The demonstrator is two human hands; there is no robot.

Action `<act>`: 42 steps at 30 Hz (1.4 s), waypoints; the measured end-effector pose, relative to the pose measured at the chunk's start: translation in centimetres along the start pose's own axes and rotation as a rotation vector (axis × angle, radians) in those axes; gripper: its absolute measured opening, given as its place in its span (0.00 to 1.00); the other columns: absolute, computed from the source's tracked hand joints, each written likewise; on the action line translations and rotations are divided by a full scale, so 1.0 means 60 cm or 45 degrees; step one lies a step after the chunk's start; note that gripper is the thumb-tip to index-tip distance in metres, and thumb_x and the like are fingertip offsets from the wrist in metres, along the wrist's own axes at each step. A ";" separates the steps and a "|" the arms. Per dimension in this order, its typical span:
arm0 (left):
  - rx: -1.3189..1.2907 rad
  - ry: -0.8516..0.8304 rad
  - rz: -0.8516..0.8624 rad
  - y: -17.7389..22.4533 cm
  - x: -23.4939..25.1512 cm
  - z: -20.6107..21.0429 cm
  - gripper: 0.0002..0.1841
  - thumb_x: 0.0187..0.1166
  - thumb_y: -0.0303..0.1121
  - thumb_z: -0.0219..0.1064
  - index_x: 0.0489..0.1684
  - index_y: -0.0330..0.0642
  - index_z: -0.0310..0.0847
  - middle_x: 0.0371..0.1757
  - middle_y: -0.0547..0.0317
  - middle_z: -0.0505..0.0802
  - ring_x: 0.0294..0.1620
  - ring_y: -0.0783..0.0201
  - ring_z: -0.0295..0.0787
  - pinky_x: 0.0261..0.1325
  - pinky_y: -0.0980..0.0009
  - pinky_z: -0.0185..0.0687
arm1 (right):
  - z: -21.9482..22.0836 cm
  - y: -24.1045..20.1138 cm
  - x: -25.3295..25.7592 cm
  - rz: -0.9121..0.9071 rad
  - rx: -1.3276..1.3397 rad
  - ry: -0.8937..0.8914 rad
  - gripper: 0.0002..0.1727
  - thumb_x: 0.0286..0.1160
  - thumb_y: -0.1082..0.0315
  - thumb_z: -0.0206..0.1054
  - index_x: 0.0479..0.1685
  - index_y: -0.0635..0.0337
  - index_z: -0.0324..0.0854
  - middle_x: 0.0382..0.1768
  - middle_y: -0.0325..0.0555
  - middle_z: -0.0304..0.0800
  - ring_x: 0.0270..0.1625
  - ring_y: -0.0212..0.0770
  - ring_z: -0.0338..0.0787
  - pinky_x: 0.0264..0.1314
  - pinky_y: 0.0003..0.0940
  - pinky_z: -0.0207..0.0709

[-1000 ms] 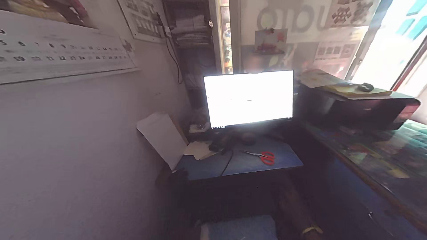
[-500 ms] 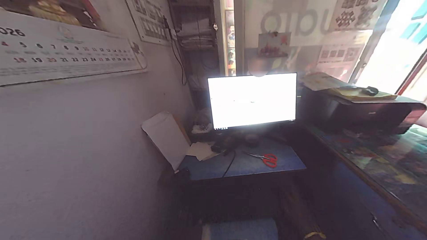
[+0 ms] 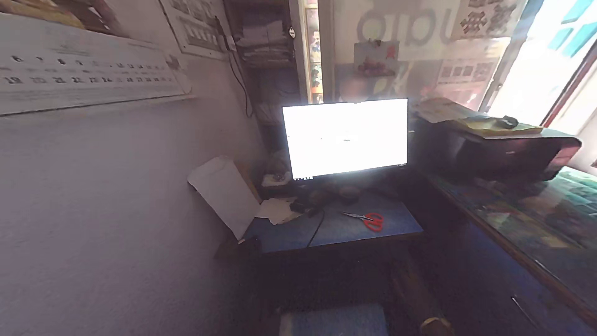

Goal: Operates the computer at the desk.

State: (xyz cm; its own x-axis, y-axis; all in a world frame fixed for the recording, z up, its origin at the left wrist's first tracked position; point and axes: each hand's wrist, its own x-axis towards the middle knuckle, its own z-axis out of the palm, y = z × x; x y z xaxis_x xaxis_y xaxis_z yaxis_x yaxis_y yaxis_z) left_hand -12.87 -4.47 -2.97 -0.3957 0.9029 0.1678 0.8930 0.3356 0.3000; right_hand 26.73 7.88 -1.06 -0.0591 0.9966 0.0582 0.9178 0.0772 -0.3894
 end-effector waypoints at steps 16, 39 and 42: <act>-0.130 -0.016 -0.125 -0.019 0.010 0.021 0.31 0.85 0.56 0.57 0.79 0.44 0.76 0.81 0.43 0.80 0.84 0.46 0.73 0.83 0.45 0.69 | 0.014 0.009 0.007 -0.029 -0.064 0.141 0.31 0.87 0.54 0.56 0.86 0.56 0.70 0.88 0.61 0.64 0.91 0.57 0.64 0.92 0.51 0.59; 0.061 0.033 -0.015 -0.012 0.017 0.019 0.31 0.84 0.54 0.56 0.76 0.40 0.78 0.83 0.39 0.76 0.87 0.44 0.67 0.87 0.48 0.62 | 0.011 0.009 0.013 0.024 -0.139 0.114 0.31 0.91 0.54 0.48 0.87 0.60 0.67 0.88 0.59 0.64 0.92 0.56 0.62 0.93 0.50 0.56; 0.028 0.023 0.023 -0.011 0.012 0.015 0.32 0.85 0.53 0.54 0.78 0.37 0.75 0.84 0.35 0.74 0.89 0.41 0.64 0.88 0.46 0.59 | 0.006 0.007 0.009 0.025 -0.090 0.133 0.32 0.88 0.55 0.53 0.88 0.58 0.66 0.89 0.59 0.63 0.91 0.56 0.63 0.92 0.49 0.59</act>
State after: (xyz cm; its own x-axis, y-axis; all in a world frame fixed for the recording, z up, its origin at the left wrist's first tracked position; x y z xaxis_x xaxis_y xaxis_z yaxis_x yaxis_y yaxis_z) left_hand -13.59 -3.79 -3.88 -0.3831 0.9040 0.1901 0.9044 0.3252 0.2761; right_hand 26.96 8.48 -1.54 -0.0031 0.9889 0.1483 0.9440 0.0518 -0.3258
